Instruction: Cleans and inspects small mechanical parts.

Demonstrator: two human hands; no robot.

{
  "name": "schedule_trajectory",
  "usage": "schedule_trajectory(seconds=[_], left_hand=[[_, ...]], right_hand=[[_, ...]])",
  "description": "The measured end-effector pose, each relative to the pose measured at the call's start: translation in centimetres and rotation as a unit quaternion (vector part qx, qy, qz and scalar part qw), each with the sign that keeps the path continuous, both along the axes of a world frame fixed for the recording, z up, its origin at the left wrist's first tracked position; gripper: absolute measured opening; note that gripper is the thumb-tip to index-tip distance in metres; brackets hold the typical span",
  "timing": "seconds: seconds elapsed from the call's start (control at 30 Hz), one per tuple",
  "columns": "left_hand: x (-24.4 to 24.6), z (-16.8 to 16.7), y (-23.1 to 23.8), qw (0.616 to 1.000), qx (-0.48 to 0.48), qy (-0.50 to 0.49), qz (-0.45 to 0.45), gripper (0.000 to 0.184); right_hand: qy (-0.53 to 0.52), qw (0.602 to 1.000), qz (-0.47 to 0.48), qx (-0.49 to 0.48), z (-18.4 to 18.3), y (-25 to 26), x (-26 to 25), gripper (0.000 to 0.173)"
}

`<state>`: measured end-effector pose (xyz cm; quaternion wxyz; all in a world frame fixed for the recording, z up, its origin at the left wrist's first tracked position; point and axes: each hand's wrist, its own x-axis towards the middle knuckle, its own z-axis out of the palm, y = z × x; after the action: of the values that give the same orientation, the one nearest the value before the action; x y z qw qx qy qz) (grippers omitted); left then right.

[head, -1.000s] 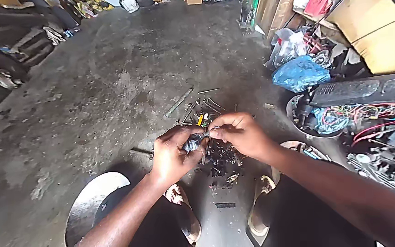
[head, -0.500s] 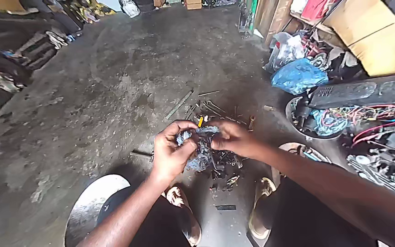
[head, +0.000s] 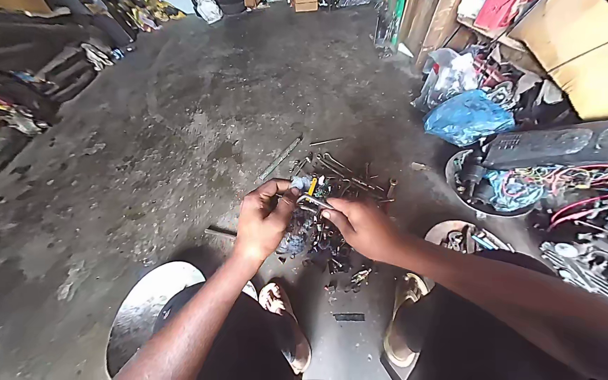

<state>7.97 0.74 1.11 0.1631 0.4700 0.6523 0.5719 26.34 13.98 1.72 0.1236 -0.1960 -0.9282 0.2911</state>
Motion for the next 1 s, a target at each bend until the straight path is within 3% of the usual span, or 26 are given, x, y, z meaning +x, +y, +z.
schedule_trajectory(seconds=[0.17,0.33,0.4,0.53,0.67,0.87,0.93,1.0], left_hand=[[0.2,0.5,0.5,1.0,0.021,-0.014,-0.007,0.01],[-0.6,0.2,0.2,0.999,0.028,0.004,-0.036,0.014],[-0.7,0.1,0.3,0.999,0.023,-0.01,-0.025,0.014],[-0.2,-0.4,0.8,0.999,0.01,-0.04,0.028,0.014],[0.5,0.6,0.4,0.998,0.052,-0.017,0.038,0.012],[2.0,0.9,1.6,0.964,0.088,0.245,0.052,0.02],[1.6,0.8,2.0,0.961,0.086,0.256,0.06,0.02],[0.9,1.0,1.9,0.975,0.076,0.198,0.059,0.015]], right_hand=[[-0.044,0.99,0.001,0.134,1.3,-1.8,0.0,0.029],[-0.019,0.962,0.027,0.273,0.1,-3.3,0.9,0.025],[-0.026,0.971,0.027,0.238,0.2,-3.0,0.9,0.026],[-0.072,0.996,0.042,0.011,0.9,-1.4,0.4,0.033],[-0.019,0.999,0.04,0.014,2.2,-0.8,0.6,0.027],[-0.006,1.0,0.007,0.014,2.3,1.3,0.1,0.027],[0.001,1.0,-0.005,-0.001,2.1,1.3,0.0,0.028],[-0.006,1.0,-0.012,0.02,1.8,0.3,0.3,0.026]])
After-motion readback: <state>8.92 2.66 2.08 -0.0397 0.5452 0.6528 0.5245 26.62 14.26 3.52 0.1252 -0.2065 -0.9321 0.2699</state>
